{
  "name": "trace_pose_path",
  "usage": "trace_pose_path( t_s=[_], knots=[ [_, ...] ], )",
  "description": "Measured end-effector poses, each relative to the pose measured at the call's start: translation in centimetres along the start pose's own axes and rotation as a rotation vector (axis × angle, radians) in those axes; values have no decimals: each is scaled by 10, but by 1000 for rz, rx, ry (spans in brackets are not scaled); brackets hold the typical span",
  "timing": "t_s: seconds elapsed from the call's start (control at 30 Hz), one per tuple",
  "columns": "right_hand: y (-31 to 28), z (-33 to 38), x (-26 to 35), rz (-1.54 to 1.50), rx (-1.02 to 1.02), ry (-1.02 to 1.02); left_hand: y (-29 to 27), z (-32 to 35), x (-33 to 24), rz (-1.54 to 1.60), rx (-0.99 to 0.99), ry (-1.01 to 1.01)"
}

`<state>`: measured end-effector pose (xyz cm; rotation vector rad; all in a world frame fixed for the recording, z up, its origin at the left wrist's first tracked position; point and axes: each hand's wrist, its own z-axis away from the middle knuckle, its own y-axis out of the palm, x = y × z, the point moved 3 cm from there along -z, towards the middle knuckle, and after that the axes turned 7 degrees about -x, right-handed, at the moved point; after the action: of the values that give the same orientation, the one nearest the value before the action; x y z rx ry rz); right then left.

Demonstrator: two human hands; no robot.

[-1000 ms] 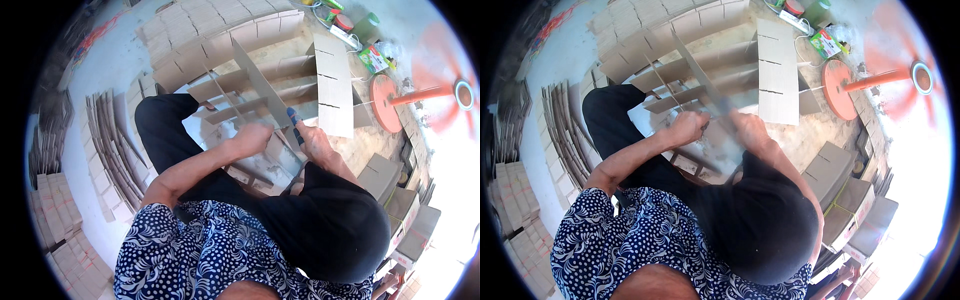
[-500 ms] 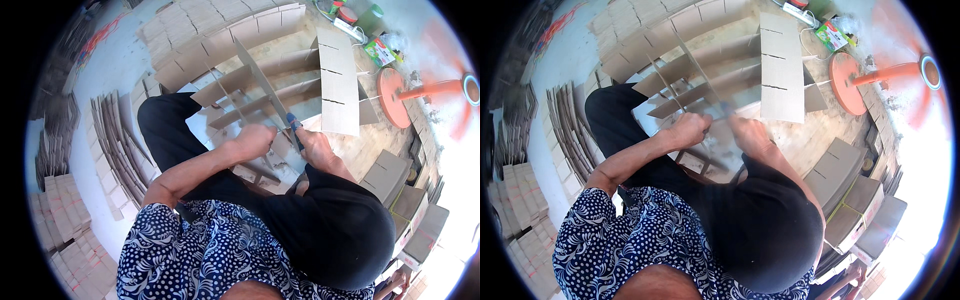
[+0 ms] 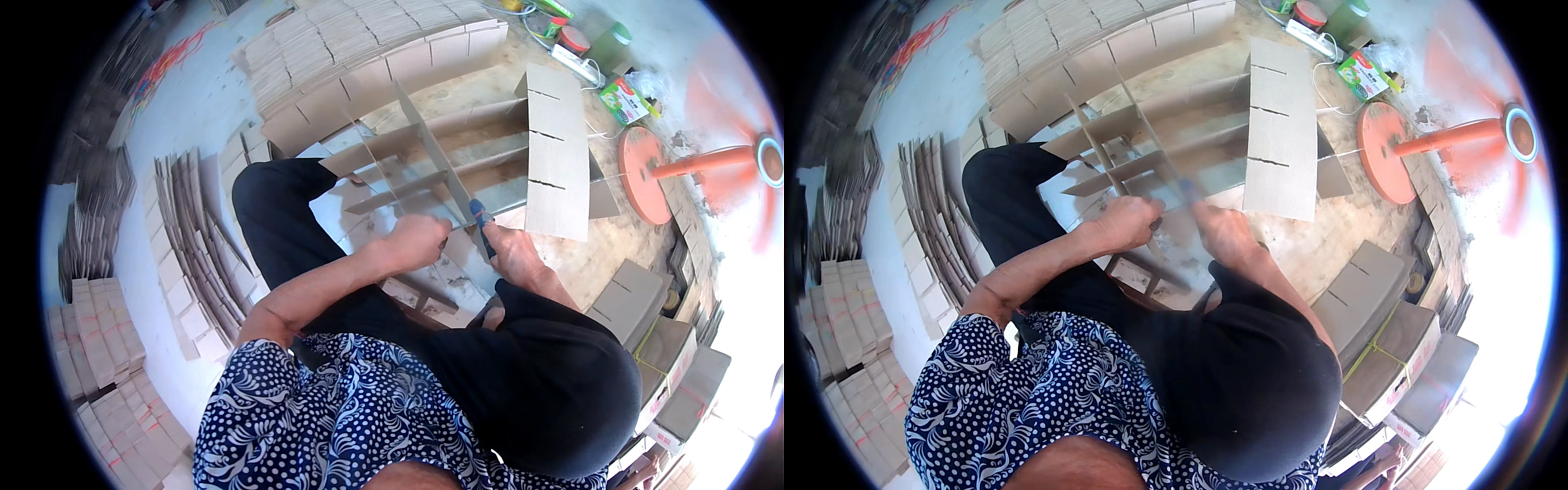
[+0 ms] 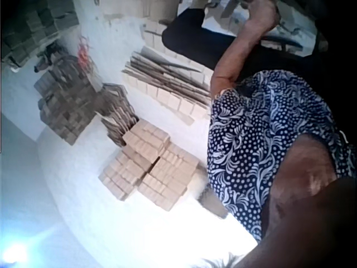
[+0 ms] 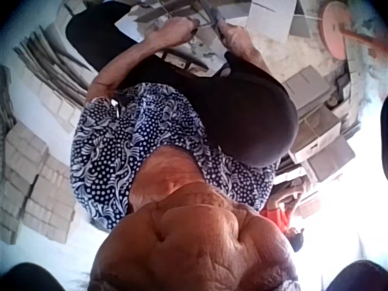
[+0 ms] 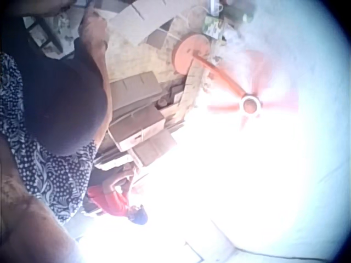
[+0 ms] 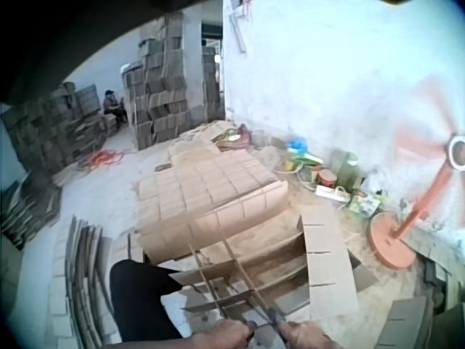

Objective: The person sits at a low table and repeatedly inserts thin cardboard strips into pre-cut slots on a larger cardboard frame. They handle the strips one at a time, aligning and pushing them into place to form a grid-like structure.

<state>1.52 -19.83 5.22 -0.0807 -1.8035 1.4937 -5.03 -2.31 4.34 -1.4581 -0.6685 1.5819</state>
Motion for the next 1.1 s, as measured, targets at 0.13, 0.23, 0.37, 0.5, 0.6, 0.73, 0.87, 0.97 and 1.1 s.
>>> trace_pose_path(
  t_s=[0.13, 0.23, 0.37, 0.5, 0.6, 0.73, 0.87, 0.97, 1.1],
  knots=[
    [-7, 1, 14, -26, 34, 125, 9, 1, 2, 10, 18, 19],
    [15, -7, 1, 58, 187, 175, 9, -3, 0, -14, 2, -4],
    [-26, -1, 17, -2, 100, 209, -9, -3, 19, -92, -96, 31],
    [-58, 54, -73, -196, -724, 362, -47, -8, 1, -113, -214, 123],
    [-63, 69, -117, -5, -772, 590, -54, -26, -26, -28, -275, 186],
    [-43, 50, -130, -353, -705, 861, -20, -71, -42, -84, -33, 114],
    [-54, 56, -152, -738, -516, 768, -8, -74, -46, -123, 106, 50],
    [-74, 75, -158, -984, -774, 532, -7, -69, -38, -65, -67, 87],
    [-116, 61, -110, -594, -647, 488, 10, -72, -31, -4, -114, 111]
  ],
)
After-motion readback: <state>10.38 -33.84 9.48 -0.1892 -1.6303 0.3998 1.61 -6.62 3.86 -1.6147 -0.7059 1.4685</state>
